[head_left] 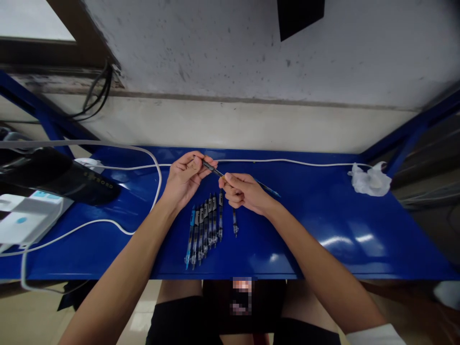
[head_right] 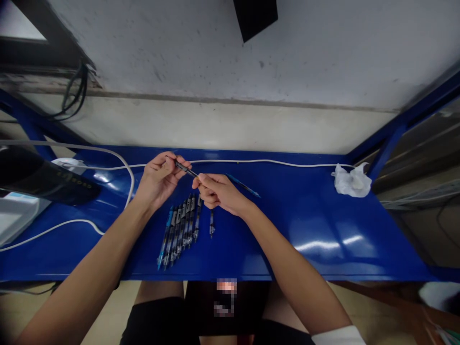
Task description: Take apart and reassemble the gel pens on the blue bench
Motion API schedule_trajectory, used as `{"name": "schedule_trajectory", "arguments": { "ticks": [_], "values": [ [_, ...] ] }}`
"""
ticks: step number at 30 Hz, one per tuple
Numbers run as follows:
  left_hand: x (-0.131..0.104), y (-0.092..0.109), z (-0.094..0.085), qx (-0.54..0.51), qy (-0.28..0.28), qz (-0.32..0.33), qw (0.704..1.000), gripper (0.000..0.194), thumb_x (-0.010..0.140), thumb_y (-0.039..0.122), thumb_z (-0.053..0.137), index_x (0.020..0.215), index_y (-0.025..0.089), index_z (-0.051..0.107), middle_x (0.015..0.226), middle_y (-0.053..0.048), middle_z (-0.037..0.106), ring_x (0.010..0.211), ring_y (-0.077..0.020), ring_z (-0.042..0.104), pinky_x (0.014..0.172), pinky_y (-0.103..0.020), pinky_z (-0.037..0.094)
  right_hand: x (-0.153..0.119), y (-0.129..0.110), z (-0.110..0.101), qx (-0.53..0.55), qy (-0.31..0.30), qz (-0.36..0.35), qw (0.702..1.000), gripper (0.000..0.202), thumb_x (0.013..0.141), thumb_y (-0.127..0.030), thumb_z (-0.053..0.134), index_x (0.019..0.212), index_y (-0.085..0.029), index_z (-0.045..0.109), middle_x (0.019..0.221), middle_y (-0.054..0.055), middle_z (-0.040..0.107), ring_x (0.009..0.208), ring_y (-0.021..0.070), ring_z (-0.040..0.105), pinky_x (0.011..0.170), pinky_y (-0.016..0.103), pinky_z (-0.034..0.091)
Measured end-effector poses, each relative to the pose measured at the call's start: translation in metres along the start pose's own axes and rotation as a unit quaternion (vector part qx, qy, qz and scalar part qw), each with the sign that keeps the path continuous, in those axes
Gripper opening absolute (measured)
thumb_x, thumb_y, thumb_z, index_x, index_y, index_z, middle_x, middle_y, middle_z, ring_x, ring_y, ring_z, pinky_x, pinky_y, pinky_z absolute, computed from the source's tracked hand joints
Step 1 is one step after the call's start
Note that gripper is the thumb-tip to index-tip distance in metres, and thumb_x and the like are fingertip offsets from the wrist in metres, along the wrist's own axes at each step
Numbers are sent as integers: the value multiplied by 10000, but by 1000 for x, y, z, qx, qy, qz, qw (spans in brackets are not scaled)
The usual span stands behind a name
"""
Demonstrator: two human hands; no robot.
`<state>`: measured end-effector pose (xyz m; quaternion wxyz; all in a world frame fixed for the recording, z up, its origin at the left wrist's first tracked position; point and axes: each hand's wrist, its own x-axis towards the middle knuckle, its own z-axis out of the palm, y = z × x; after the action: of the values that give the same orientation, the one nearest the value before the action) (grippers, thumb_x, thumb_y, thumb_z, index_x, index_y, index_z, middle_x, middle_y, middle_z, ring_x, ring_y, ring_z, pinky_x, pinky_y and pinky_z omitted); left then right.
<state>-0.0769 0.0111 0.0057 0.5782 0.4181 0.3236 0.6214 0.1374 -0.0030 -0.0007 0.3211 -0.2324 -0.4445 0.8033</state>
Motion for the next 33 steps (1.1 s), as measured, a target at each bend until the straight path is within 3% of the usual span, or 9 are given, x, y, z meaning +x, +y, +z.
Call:
{"name": "schedule_trajectory", "arguments": {
  "ticks": [13,17,21,24,27,30,33],
  "values": [
    [-4,-1,4,-6,51,17,999,395,732,469,1050,907,216,803,949,-17,832,953,-207,849,855,-283,692,0,4,4,-130,25,-75,988,382,1100,-605,604,1009,-234,609,650,-124,285,511,86,208,488,264,242],
    [-1,-4,0,14,64,15,998,405,725,485,1049,878,202,804,912,-38,833,917,-215,844,797,-275,674,-3,3,7,-327,64,-131,934,310,1138,-525,560,1014,-244,602,702,-82,448,569,105,398,569,274,339],
    [3,-8,-2,25,44,46,998,359,754,444,1041,879,204,804,860,-32,814,855,-171,808,808,-255,642,-4,1,4,-455,130,-186,861,285,1158,-472,518,1050,-242,646,742,-58,493,646,134,459,646,293,349],
    [3,-8,-1,11,-11,31,999,429,820,465,997,1145,238,831,1131,-69,844,967,-165,802,900,-273,637,-4,0,-1,-465,156,-203,847,297,1149,-498,533,1021,-246,624,748,-53,504,653,144,468,656,300,351],
    [0,-8,2,19,-48,-12,999,522,847,427,980,1301,243,802,1344,-124,810,1217,-247,785,1049,-355,627,-4,0,-5,-456,166,-200,851,333,1153,-537,517,1039,-250,640,721,-60,478,617,145,443,633,303,337],
    [-1,-8,3,38,-27,-8,999,355,823,379,996,1095,211,842,1184,-111,846,1114,-240,809,1004,-357,647,-5,-2,-8,-455,170,-203,850,416,1190,-531,410,1101,-246,700,704,-58,463,597,148,427,634,308,346],
    [1,-10,2,42,0,9,999,303,777,379,1028,883,190,816,990,-66,840,875,-162,785,900,-302,644,-3,-1,-9,-477,161,-220,835,386,1199,-470,401,1112,-234,694,776,-31,578,656,155,518,700,313,411]
  ]
}}
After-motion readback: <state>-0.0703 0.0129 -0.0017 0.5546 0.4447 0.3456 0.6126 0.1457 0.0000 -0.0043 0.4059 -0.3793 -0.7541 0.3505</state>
